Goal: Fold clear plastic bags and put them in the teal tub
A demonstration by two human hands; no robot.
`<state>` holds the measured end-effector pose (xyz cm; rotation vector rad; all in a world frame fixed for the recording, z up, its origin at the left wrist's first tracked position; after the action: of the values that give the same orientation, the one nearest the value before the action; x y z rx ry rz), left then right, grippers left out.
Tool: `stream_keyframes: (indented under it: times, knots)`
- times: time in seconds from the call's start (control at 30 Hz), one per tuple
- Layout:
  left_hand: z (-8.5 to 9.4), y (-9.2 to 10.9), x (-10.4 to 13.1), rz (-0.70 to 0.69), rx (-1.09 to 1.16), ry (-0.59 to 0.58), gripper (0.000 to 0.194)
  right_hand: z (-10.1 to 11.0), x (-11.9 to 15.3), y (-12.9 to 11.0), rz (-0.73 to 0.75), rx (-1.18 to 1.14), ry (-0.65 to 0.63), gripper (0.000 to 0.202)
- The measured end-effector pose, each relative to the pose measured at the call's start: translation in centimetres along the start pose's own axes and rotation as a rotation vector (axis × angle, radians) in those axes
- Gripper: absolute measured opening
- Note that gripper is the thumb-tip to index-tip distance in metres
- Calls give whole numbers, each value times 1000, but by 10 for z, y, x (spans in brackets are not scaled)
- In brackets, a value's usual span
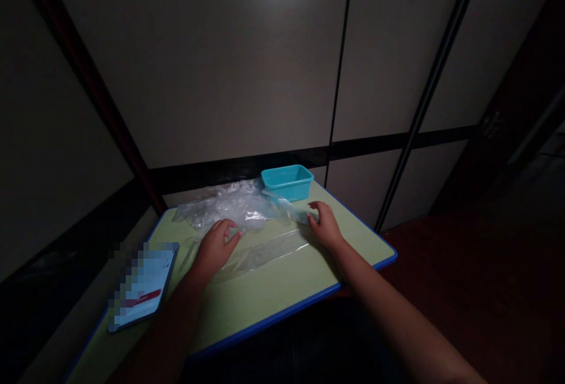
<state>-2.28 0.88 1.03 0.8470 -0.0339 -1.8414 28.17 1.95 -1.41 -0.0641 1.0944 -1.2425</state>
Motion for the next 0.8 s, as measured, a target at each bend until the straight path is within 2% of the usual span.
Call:
stream_keyframes:
  times: [0.1,0.17,0.33,0.5,0.57,0.67,0.73,0.8]
  knots:
    - [0,-1,0,3,1,-12,18,-1,0,0,5,-2,-17,25]
    - [0,0,2,12,-5,-61,18,0,0,-1,18,15,-27,21]
    - [-6,14,10,-80,-28,-329,33,5,0,-4,27,100,-2,14]
    - [-9,22,16,-135,-244,-307,61,6,3,-12,61,97,-48,22]
    - [-13,21,19,-124,-302,-361,70,4,7,-19,103,86,-124,36]
    - [-19,20,24,-101,-344,-479,73,-2,16,-31,154,97,-341,54]
    - [-23,20,25,-84,-352,-530,71,-6,21,-36,187,110,-485,57]
    - [-25,20,25,-68,-357,-553,70,-8,22,-38,199,127,-577,57]
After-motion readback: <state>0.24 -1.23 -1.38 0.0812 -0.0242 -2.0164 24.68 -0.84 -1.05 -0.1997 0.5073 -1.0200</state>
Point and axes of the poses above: each hand's wrist, its own x-axis away from the middle knuckle, its own z-axis out of the back of the hand, y = z × x, the point moved 2 cm from there along -x, towards the middle knuckle, and after that the axes turned 3 degrees about -x, right-handed, at the moved point
